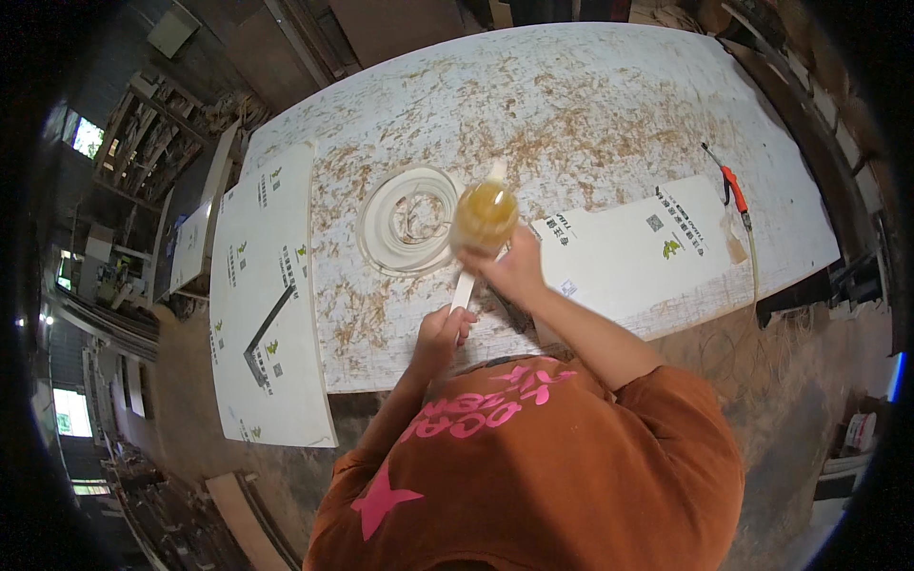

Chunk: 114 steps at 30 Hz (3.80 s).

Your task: The person applies glue from a bottle onto the edges of white rectangular boards and a white flexible strip on a workbench. They handle the boards one at a time, apply glue along the edges, and place the boards back on the table.

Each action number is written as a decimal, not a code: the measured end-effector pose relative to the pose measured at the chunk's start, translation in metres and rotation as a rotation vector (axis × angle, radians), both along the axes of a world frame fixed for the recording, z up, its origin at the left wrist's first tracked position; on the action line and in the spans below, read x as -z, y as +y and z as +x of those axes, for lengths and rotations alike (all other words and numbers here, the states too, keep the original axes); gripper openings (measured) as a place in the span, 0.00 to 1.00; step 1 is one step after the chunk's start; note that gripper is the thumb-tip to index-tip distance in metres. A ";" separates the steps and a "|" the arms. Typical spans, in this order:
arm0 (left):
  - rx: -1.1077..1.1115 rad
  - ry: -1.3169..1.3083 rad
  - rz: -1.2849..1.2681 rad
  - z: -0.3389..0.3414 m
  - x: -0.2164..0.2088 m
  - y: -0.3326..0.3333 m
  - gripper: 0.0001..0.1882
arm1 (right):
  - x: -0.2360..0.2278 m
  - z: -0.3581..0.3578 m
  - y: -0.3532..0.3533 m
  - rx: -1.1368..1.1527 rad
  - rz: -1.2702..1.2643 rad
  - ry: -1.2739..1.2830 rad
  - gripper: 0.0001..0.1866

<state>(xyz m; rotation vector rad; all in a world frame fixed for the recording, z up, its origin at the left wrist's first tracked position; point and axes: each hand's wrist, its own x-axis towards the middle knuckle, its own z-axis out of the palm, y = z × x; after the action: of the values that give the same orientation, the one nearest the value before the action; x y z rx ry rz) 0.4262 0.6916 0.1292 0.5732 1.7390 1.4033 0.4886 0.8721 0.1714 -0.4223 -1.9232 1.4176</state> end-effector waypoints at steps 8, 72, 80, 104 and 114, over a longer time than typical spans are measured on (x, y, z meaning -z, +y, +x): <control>0.030 -0.061 0.088 -0.002 0.006 0.003 0.13 | 0.001 0.000 -0.002 -0.045 0.154 0.015 0.22; 0.052 -0.031 -0.010 -0.009 0.017 0.006 0.16 | 0.015 -0.004 0.006 -0.036 0.030 -0.175 0.27; 0.035 -0.011 -0.008 -0.009 0.020 0.004 0.18 | 0.007 -0.001 -0.003 0.001 0.066 -0.146 0.23; 0.016 -0.076 0.038 -0.005 0.026 0.005 0.16 | 0.009 0.000 0.002 -0.016 0.088 -0.131 0.24; 0.045 -0.081 0.026 0.000 0.014 0.009 0.16 | 0.008 -0.010 0.010 0.124 0.138 -0.010 0.25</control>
<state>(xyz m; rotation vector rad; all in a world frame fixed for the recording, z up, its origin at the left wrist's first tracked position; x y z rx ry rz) 0.4265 0.7005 0.1154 0.5584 1.6365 1.4001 0.4785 0.8822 0.1637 -0.4751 -1.9534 1.1974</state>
